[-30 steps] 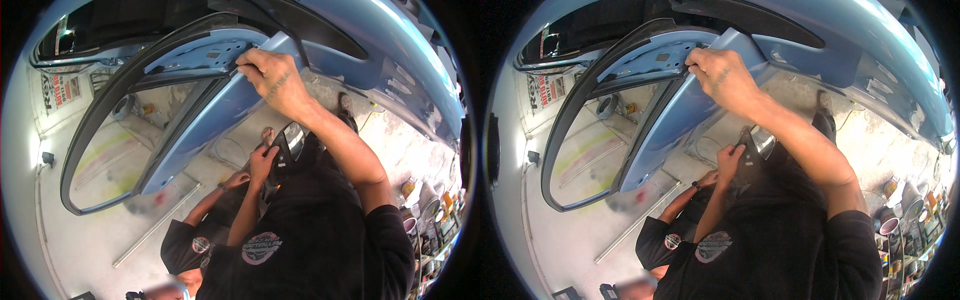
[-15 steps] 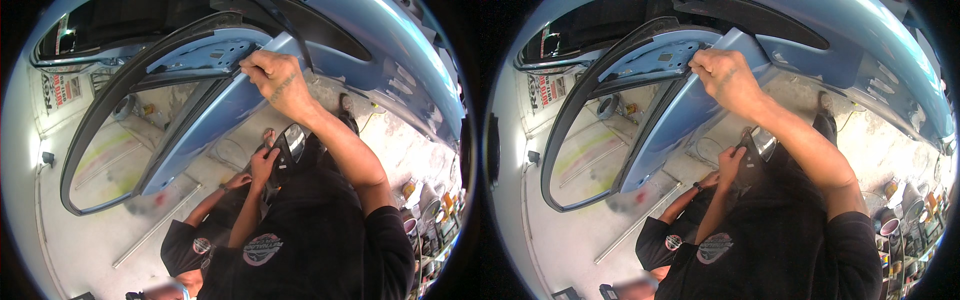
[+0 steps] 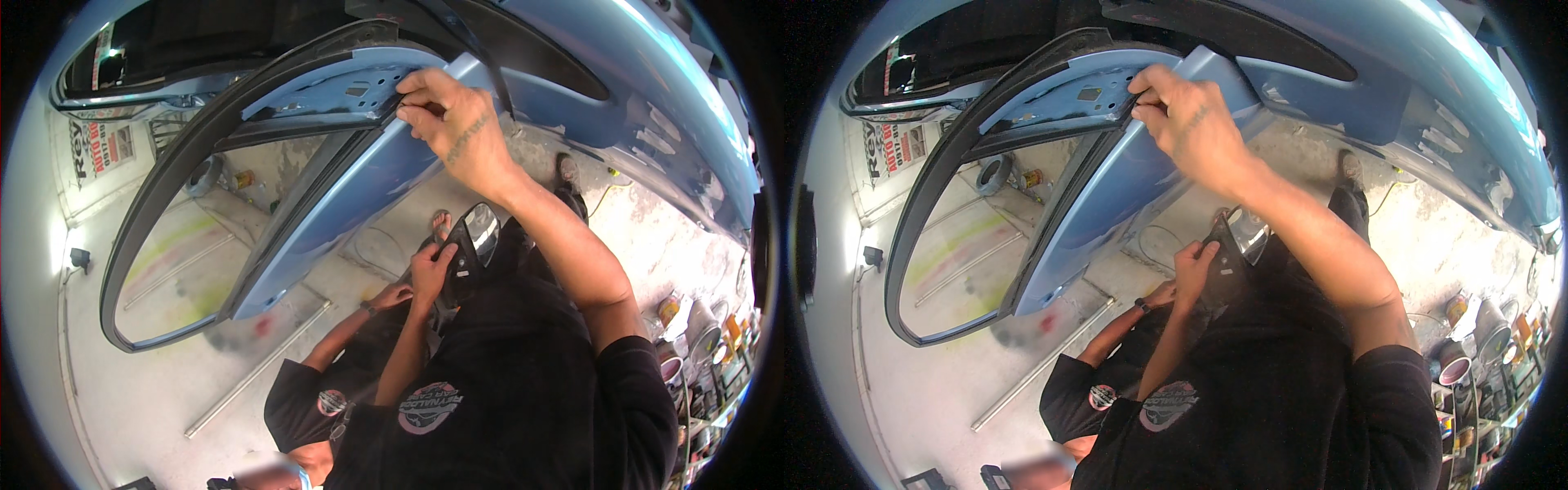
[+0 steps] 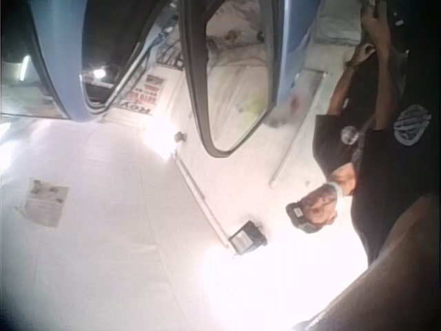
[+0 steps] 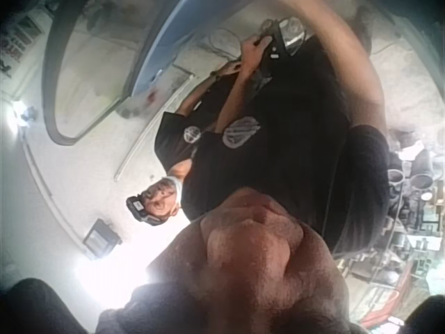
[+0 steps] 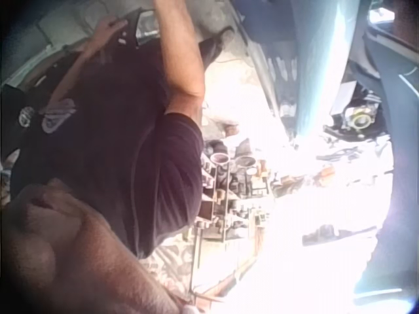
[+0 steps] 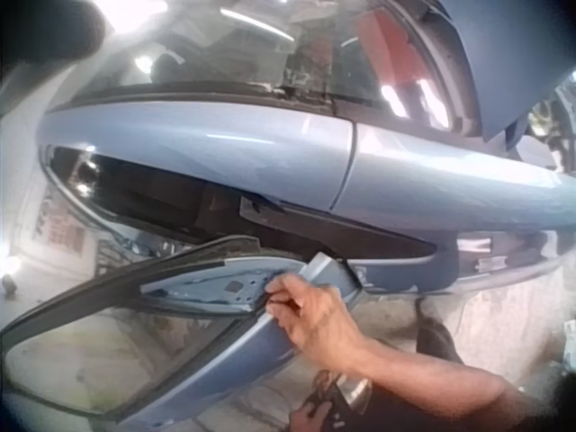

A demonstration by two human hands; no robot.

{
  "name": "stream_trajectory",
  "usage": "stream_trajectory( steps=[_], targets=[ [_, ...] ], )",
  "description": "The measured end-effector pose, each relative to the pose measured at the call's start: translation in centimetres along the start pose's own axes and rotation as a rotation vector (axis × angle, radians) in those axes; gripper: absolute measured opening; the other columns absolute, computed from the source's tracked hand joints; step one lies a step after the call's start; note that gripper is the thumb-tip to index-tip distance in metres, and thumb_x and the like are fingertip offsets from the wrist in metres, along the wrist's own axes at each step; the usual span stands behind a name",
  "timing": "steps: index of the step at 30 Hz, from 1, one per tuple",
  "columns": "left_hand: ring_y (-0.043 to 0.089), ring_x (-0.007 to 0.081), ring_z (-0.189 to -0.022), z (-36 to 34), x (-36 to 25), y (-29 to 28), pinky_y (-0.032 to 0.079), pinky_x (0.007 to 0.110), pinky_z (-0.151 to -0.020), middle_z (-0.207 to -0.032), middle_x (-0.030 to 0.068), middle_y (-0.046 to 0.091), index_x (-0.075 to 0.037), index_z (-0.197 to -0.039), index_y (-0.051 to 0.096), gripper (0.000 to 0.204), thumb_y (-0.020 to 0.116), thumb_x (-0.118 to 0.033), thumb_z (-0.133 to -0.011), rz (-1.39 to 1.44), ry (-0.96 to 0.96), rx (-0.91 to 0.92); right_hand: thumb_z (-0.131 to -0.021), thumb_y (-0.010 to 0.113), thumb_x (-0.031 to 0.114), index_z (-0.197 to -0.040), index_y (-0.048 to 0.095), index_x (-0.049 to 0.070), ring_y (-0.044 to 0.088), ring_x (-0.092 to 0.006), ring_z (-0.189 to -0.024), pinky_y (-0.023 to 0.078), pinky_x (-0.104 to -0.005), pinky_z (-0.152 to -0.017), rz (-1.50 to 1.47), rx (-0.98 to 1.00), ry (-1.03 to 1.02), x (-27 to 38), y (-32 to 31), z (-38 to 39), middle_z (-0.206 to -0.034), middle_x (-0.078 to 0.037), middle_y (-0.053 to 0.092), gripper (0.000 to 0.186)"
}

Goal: The person removes a side mirror from a blue car door using a tool, handles the mirror assembly while leaning into the car, and then reinstalls the mirror onto the car door frame.

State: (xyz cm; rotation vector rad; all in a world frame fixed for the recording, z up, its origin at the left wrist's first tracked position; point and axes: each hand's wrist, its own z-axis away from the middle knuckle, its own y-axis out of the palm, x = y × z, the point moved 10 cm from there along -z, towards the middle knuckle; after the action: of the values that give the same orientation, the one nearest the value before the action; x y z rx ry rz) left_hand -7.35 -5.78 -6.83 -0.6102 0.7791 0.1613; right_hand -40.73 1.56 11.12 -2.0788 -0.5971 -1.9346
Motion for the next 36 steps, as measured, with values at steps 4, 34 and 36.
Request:
stream_trajectory(
  steps=[4,34,36],
  targets=[
    [0.049,0.0056,-0.065,0.1,0.9,0.1,0.041,0.025,-0.056,-0.070,-0.0029,0.060,0.002,-0.079,0.066,0.031,0.076,-0.023,-0.096,0.047,0.006,-0.003,-0.088,0.071,0.002,-0.094,0.071,-0.004,0.072,-0.0377,-0.083,0.057,-0.0403,-0.073,0.014,0.023,0.036,-0.1,0.0,-0.2,-0.089,-0.021,0.073,0.008],
    [0.046,0.0062,-0.065,0.2,2.0,-0.7,0.039,0.028,-0.056,-0.068,-0.0036,0.056,0.002,-0.077,0.066,0.035,0.078,-0.026,-0.094,-0.043,0.103,-0.077,-0.087,0.069,0.004,-0.092,0.074,-0.001,0.072,-0.0362,-0.082,0.056,-0.0401,-0.074,0.219,-0.151,-0.123,1.4,0.2,1.2,-0.092,-0.019,0.073,0.009],
    [0.046,0.0097,-0.064,0.0,3.5,-0.8,0.041,0.030,-0.058,-0.067,0.0026,0.056,0.003,-0.077,0.065,0.037,0.078,-0.027,-0.093,-0.017,0.064,-0.081,-0.087,0.069,0.004,-0.092,0.074,-0.001,0.072,-0.0362,-0.081,0.056,-0.0401,-0.073,0.232,-0.184,-0.113,1.4,0.3,1.4,-0.092,-0.019,0.073,0.009]
  ],
)
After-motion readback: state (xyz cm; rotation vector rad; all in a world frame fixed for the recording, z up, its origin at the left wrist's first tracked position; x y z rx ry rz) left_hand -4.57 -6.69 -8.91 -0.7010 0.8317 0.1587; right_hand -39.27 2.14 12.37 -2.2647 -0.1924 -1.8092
